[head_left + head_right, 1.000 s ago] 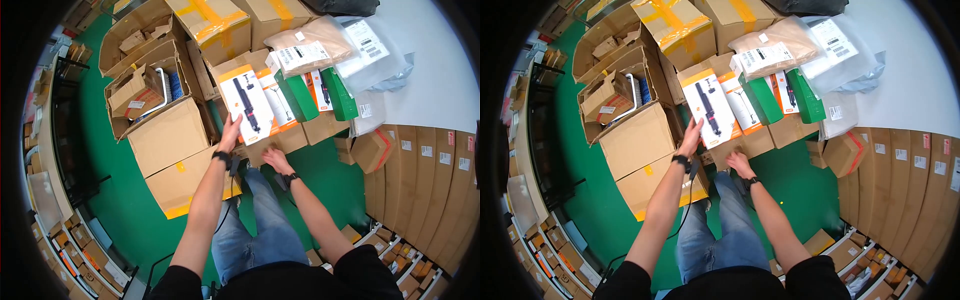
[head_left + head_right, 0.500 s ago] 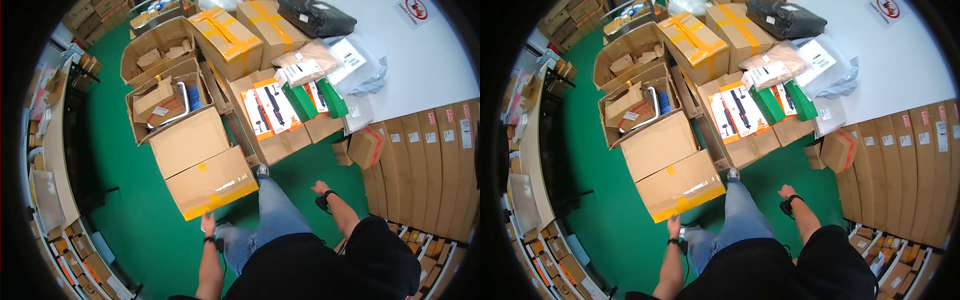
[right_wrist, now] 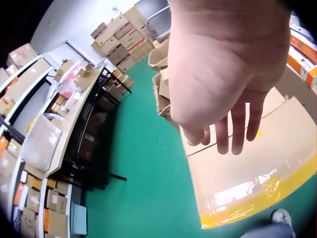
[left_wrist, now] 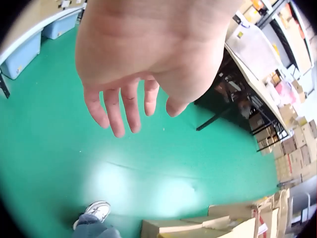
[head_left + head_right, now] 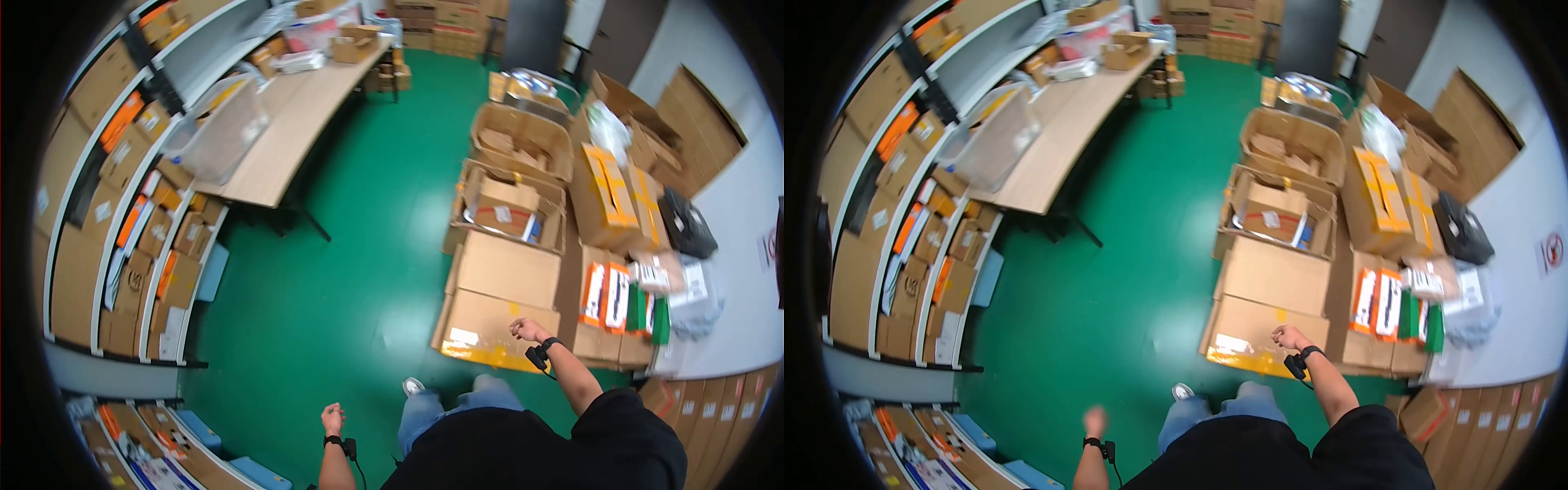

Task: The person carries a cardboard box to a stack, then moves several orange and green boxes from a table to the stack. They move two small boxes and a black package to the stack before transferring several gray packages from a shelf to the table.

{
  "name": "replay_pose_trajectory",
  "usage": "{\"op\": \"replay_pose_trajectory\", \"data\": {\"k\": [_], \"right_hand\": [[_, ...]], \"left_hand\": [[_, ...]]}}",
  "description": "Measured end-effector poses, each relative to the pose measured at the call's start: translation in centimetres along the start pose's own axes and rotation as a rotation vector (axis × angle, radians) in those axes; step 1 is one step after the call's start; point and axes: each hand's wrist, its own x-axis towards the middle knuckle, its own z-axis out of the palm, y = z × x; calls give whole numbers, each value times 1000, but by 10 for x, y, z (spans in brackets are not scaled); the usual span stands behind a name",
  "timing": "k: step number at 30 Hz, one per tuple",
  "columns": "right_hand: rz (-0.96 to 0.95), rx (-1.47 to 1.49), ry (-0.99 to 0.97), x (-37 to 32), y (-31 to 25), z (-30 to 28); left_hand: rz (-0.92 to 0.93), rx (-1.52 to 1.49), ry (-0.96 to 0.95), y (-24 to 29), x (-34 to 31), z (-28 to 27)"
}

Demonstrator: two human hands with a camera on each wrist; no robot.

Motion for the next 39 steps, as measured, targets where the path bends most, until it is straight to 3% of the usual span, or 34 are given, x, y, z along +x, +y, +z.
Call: {"op": "replay_pose_trajectory", "data": {"k": [2, 4, 7, 9, 14, 16, 17, 18, 20, 22, 25, 30, 32, 36, 38, 39], "right_hand": [[-46, 44, -2, 19, -53, 21], [-171, -217, -20, 46, -74, 36], [-190, -332, -93, 75, -104, 57], [-137, -289, -172, 97, -113, 59], [37, -690, -192, 187, -136, 56], [176, -530, -191, 222, -166, 40], [161, -433, -165, 269, -135, 33], [147, -337, -139, 319, -115, 26], [211, -361, -88, 315, -210, -1], [237, -372, -95, 353, -257, -25], [135, -94, -41, 407, -331, -63], [49, 72, 14, 518, -451, -88], [-24, 70, -37, 572, -495, -102], [5, -29, -34, 671, -585, -132], [-48, -174, -93, 750, -578, -142], [22, -352, -66, 753, -613, -153]], "left_hand": [[-8, -109, 27, 3, 7, -17], [-11, -205, 45, 17, 16, -22], [28, -272, -15, 53, 35, -13], [91, -240, -59, 82, 51, -1], [125, -1, -188, 162, 112, 25], [155, 3, -180, 188, 140, 34], [122, 26, -184, 207, 147, 35], [87, 49, -188, 231, 153, 35], [21, 84, -157, 289, 167, 34], [-71, 134, -144, 336, 181, 36], [-15, 130, -156, 430, 215, 49], [227, -10, -170, 597, 290, 96], [291, -43, -178, 672, 329, 120], [439, -122, -160, 820, 433, 167], [436, -160, -129, 882, 479, 184], [450, -215, -96, 909, 513, 194]]}}
